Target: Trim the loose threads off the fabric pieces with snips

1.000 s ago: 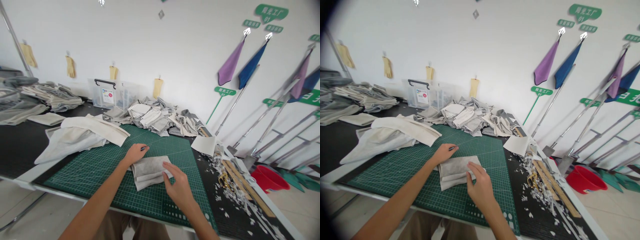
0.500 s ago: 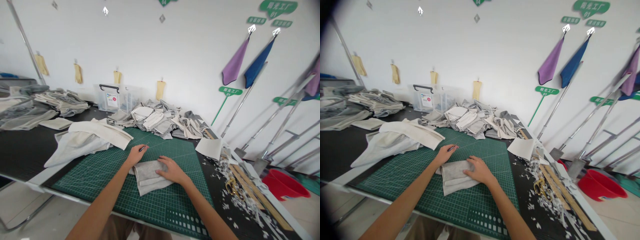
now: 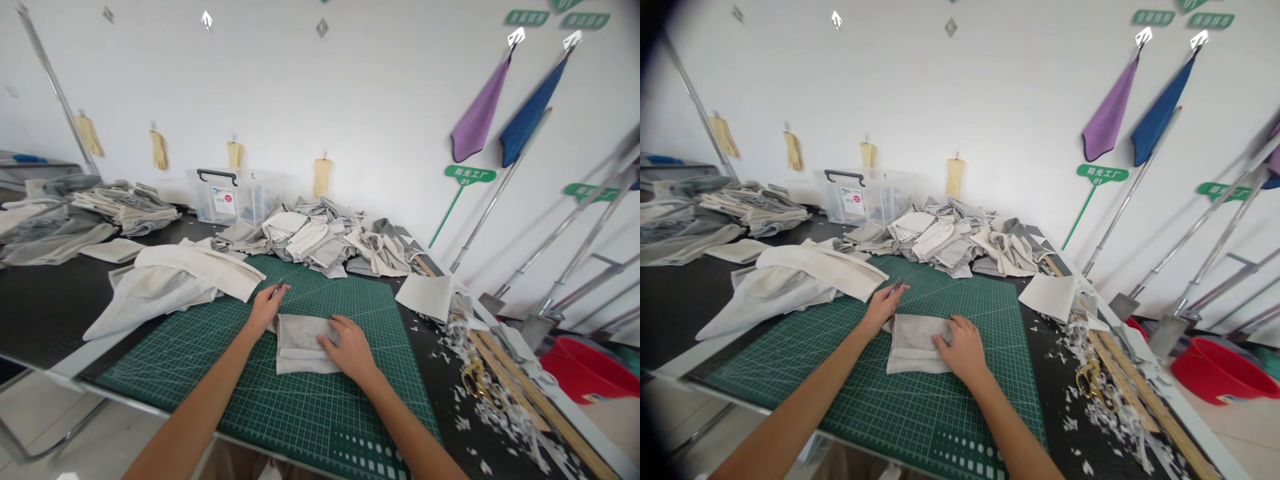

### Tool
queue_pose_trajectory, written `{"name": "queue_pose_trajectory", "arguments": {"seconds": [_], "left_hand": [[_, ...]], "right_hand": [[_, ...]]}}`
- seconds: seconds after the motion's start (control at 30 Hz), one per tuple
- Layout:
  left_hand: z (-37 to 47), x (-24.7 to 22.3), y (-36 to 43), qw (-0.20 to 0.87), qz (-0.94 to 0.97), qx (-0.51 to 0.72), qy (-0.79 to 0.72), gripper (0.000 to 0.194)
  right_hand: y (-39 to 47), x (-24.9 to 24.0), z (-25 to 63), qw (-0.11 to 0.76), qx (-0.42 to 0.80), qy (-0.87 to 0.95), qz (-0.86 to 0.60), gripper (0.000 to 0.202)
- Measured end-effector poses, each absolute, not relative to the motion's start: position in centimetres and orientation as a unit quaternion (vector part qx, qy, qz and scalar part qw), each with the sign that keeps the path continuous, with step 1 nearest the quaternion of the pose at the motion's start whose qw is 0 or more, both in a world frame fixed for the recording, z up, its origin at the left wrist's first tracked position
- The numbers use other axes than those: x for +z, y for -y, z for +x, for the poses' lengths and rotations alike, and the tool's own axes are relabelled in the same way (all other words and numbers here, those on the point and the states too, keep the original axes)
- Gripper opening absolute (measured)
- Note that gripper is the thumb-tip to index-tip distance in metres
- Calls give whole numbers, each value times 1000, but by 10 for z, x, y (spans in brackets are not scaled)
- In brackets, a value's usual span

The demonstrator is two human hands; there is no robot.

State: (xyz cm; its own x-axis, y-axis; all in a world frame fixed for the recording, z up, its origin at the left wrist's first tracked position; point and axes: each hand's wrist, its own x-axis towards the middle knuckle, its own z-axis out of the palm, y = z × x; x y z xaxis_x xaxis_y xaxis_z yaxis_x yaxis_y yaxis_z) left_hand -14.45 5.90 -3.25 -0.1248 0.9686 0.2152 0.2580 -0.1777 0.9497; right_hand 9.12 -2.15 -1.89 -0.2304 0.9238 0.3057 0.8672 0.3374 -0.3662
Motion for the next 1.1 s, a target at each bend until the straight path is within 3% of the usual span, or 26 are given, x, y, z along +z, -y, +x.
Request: {"name": "queue_pose_trajectory", "arguments": {"seconds": [1.1], "left_hand": [[-144,-47,-70,275,637,477,-541,37]], "right_hand": [[3,-26,110,324,151,756,-548,35]]}}
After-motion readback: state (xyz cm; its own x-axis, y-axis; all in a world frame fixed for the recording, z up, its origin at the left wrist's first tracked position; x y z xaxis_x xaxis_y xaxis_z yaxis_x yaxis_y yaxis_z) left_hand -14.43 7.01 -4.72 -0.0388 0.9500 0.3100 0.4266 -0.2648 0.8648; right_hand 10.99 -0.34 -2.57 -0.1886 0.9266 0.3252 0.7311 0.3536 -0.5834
